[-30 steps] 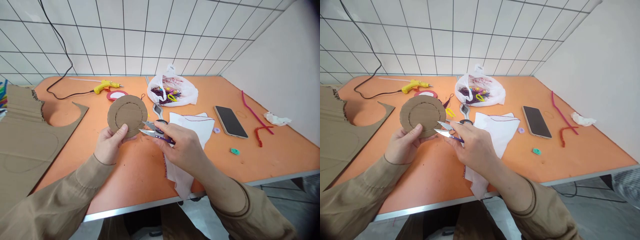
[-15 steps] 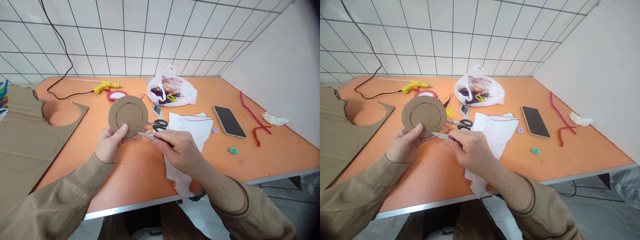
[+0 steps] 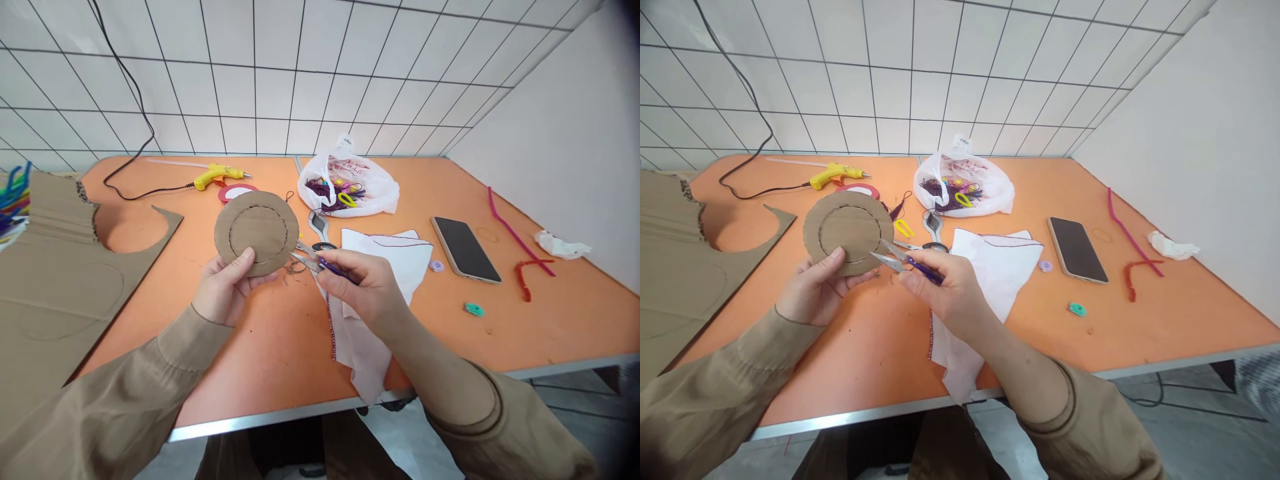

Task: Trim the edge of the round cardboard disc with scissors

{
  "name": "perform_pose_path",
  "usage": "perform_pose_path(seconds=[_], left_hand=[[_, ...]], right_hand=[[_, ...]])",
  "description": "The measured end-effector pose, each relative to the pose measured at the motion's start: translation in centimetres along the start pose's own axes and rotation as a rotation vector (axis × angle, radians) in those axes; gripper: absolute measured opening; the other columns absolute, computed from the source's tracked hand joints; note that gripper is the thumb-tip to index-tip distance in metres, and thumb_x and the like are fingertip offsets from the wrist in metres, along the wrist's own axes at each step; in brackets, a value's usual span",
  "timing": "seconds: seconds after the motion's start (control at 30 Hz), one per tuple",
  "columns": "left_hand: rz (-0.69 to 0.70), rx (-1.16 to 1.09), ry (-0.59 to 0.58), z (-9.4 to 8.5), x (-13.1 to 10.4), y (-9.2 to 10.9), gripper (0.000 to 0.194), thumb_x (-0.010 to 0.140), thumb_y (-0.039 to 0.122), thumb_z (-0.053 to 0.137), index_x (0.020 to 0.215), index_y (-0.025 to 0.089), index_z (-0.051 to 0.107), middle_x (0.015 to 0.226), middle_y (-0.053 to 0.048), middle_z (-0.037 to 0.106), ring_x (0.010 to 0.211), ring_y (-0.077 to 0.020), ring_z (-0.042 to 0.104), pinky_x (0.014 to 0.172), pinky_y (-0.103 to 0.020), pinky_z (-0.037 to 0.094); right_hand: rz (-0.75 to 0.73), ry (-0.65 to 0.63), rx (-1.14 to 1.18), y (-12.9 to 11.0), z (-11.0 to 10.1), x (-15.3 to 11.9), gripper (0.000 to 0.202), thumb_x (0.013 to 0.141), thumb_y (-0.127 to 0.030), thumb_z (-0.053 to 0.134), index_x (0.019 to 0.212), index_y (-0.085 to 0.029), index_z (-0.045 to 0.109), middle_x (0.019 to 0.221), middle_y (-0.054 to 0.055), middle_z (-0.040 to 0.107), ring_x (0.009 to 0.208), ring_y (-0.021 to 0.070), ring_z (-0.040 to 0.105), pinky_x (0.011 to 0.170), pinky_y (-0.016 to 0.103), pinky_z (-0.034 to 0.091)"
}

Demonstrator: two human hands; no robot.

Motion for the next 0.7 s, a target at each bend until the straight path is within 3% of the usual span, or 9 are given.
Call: perform_pose_path(seconds=[0.2, 0.4, 0.5, 0.6, 0.7], left_hand=[[-0.12, -0.136, 0.014, 0.6, -0.1, -0.8, 0.039, 0.077, 0.024, 0.072, 0.116, 0.021, 0.068, 0.118, -0.007, 0.072, 0.11, -0.0277, 0.067, 0.082, -0.038, 0.061], [-0.119, -0.166, -0.051, 1.8, -0.5, -1.4, 0.04, 0.08, 0.031, 0.072, 0.117, 0.019, 0.066, 0.116, -0.009, 0.073, 0.114, -0.0271, 0.063, 0.096, -0.042, 0.053], [-0.107, -0.151, -0.068, 1.8, -0.5, -1.6, 0.043, 0.08, 0.033, 0.073, 0.119, 0.02, 0.064, 0.115, -0.008, 0.072, 0.112, -0.0262, 0.064, 0.097, -0.043, 0.051], [-0.109, -0.142, -0.072, 1.9, -0.6, -1.9, 0.04, 0.079, 0.035, 0.074, 0.116, 0.022, 0.066, 0.115, -0.008, 0.072, 0.114, -0.0276, 0.063, 0.097, -0.043, 0.05], [-0.138, -0.132, -0.167, 3.1, -1.3, -2.4, 0.039, 0.079, 0.038, 0.073, 0.114, 0.021, 0.067, 0.12, -0.01, 0.07, 0.125, -0.0303, 0.056, 0.102, -0.044, 0.047]], right_hand=[[0.402, -0.183, 0.623, 2.6, 3.2, -1.1, 0.037, 0.08, -0.053, 0.062, 0.086, -0.016, 0.066, 0.054, -0.005, 0.049, 0.042, 0.007, 0.032, 0.041, 0.023, 0.021], [0.568, -0.327, 0.793, 3.2, 6.1, -2.5, 0.03, 0.086, -0.049, 0.056, 0.09, -0.019, 0.056, 0.054, -0.004, 0.055, 0.038, 0.007, 0.033, 0.04, 0.022, 0.022], [0.509, -0.262, 0.781, 3.3, 5.7, -2.2, 0.033, 0.086, -0.052, 0.054, 0.089, -0.019, 0.054, 0.056, -0.005, 0.052, 0.039, 0.0069, 0.031, 0.04, 0.023, 0.022], [0.293, -0.041, 0.642, 2.8, 3.3, -1.1, 0.033, 0.08, -0.05, 0.064, 0.088, -0.02, 0.053, 0.068, -0.005, 0.053, 0.042, 0.0054, 0.032, 0.042, 0.023, 0.022], [0.147, 0.122, 0.452, 2.1, 1.5, -0.5, 0.031, 0.073, -0.038, 0.073, 0.09, -0.021, 0.053, 0.079, -0.004, 0.054, 0.048, 0.0051, 0.033, 0.044, 0.023, 0.025]])
Point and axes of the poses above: each hand's wrist, its own x-axis towards the middle knuckle, its own z-axis out of the palm, y = z × x, the point moved 9 cm from there along x, towards the middle knuckle
